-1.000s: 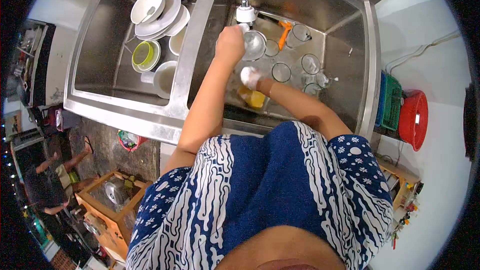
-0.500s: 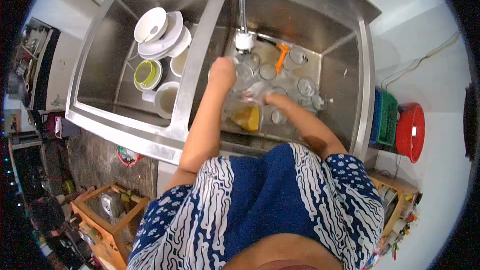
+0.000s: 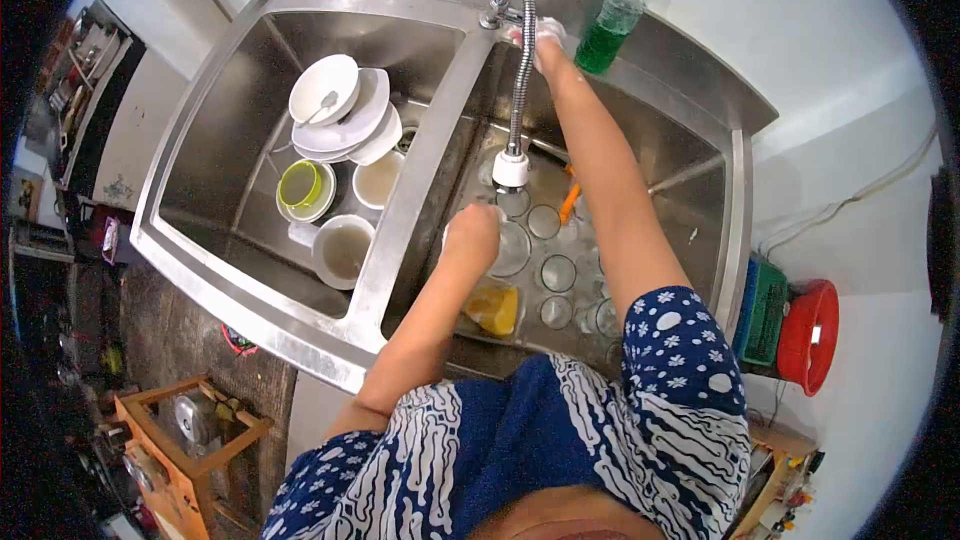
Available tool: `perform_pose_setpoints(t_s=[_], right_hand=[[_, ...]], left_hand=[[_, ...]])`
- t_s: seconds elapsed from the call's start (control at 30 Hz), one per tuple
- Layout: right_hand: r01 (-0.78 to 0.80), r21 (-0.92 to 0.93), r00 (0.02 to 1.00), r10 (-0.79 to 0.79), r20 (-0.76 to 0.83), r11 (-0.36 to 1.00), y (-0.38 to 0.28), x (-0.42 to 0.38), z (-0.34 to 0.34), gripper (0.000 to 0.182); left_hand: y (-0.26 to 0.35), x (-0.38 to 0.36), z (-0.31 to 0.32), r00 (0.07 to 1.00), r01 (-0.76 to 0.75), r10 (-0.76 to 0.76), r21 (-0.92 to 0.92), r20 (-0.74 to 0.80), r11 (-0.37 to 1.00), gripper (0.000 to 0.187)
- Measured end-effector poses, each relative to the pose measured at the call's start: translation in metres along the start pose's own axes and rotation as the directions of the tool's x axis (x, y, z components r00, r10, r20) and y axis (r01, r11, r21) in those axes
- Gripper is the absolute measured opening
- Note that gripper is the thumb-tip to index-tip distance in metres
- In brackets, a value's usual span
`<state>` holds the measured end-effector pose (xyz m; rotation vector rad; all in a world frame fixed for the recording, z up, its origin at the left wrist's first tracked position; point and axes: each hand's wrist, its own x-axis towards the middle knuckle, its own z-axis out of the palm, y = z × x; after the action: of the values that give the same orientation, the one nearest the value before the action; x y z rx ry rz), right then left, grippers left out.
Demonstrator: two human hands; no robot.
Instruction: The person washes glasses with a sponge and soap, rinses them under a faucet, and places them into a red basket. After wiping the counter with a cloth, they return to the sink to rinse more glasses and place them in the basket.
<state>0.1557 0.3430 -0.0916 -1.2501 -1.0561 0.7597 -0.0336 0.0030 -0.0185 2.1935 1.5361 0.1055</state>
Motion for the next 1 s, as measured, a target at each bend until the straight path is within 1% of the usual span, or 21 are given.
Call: perform_pose_setpoints(t_s=[0.03,0.07,0.1,0.17,0.2,0.23,0.3,0.37,0.43,0.47,0.57,0.6,0.63,0.67,0.7,0.83,0.87,0.9,0.93,0.97,1.0], right_hand=[[0.128,-0.123,0.991,-0.132,-0.021,0.984,0.045,0.04,0.005,0.018],[-0.061,-0.159,0.997,0.053,-0.055,0.985,0.038,0.046,0.009,0.018],[-0.074,-0.167,0.997,0.067,-0.05,0.983,0.013,0.035,0.011,0.018],[-0.389,-0.291,0.916,0.401,-0.022,0.874,-0.058,-0.015,0.007,0.034],[-0.381,-0.034,0.92,0.383,0.085,0.924,-0.061,-0.022,-0.001,0.025],[-0.39,-0.041,0.916,0.392,0.084,0.92,-0.07,-0.029,-0.009,0.025],[-0.449,0.243,0.879,0.376,0.293,0.86,-0.083,-0.036,-0.014,0.014],[-0.403,0.222,0.905,0.35,0.243,0.888,-0.084,-0.041,-0.011,0.006],[-0.178,0.082,0.942,0.146,0.302,0.981,-0.081,-0.04,-0.011,0.014],[-0.144,-0.018,0.943,0.142,0.3,0.989,-0.081,-0.042,-0.011,0.012],[-0.11,0.054,0.957,0.091,0.275,0.993,-0.059,-0.027,-0.009,0.017],[-0.001,-0.119,0.943,0.04,0.331,0.993,-0.055,-0.025,-0.013,0.018],[-0.006,-0.119,0.942,0.045,0.333,0.993,-0.051,-0.026,-0.015,0.018],[-0.197,0.156,0.936,0.138,0.324,0.968,-0.046,-0.026,-0.016,0.016],[-0.361,0.416,0.913,0.225,0.341,0.835,-0.044,-0.022,-0.014,0.024],[-0.265,0.444,0.949,0.15,0.278,0.856,-0.03,-0.013,-0.01,0.025],[-0.428,0.384,0.884,0.289,0.369,0.819,-0.04,-0.017,-0.019,0.029],[-0.43,0.385,0.883,0.292,0.367,0.817,-0.037,-0.025,-0.02,0.029],[0.056,0.158,0.974,-0.089,0.21,0.986,-0.035,-0.035,-0.017,0.019],[0.514,-0.139,0.854,-0.492,0.168,0.846,-0.034,-0.044,-0.015,0.017],[0.191,0.283,0.95,-0.249,0.187,0.94,-0.046,-0.072,-0.021,0.017]], left_hand=[[0.0,0.002,0.0,1.0,0.003,-0.003,-0.007,0.007,1.0,0.008],[0.001,0.002,0.0,1.0,0.012,-0.011,-0.003,0.018,1.0,0.008],[0.002,0.001,0.0,0.999,0.022,-0.022,0.001,0.031,1.0,0.008],[0.001,-0.001,0.005,1.0,0.008,-0.008,0.014,0.006,1.0,0.01],[0.001,-0.003,0.007,0.999,-0.013,0.014,0.039,-0.028,0.999,0.012],[0.002,-0.008,0.007,1.0,-0.011,0.011,0.032,-0.019,0.999,0.012],[0.002,-0.009,0.009,0.997,-0.072,0.073,0.025,-0.04,0.997,0.012],[0.002,-0.007,0.01,0.999,-0.043,0.043,0.009,0.0,0.999,0.012],[0.001,-0.006,0.012,0.997,-0.076,0.076,0.044,0.001,0.996,0.011],[0.001,-0.007,0.011,0.997,-0.075,0.075,0.044,0.004,0.996,0.011],[0.002,-0.008,0.007,0.997,-0.077,0.076,0.038,0.029,0.996,0.01],[0.003,-0.008,0.006,0.997,-0.074,0.073,0.036,0.03,0.997,0.01],[0.003,-0.009,0.006,0.997,-0.07,0.069,0.035,0.031,0.997,0.011],[0.003,-0.009,0.006,0.997,-0.067,0.066,0.035,0.032,0.997,0.011],[0.001,-0.008,0.007,0.996,-0.075,0.073,0.045,0.041,0.996,0.011],[0.0,-0.007,0.007,0.997,-0.055,0.052,0.06,0.051,0.997,0.011],[0.0,-0.007,0.008,0.997,-0.054,0.051,0.06,0.054,0.997,0.011],[-0.001,-0.007,0.01,0.999,-0.038,0.036,0.052,0.041,0.998,0.011],[-0.002,-0.007,0.01,0.999,-0.022,0.021,0.043,0.028,0.999,0.012],[-0.003,-0.007,0.01,0.999,-0.024,0.023,0.044,0.03,0.999,0.012],[-0.003,-0.007,0.008,0.999,-0.024,0.022,0.06,0.031,0.998,0.013]])
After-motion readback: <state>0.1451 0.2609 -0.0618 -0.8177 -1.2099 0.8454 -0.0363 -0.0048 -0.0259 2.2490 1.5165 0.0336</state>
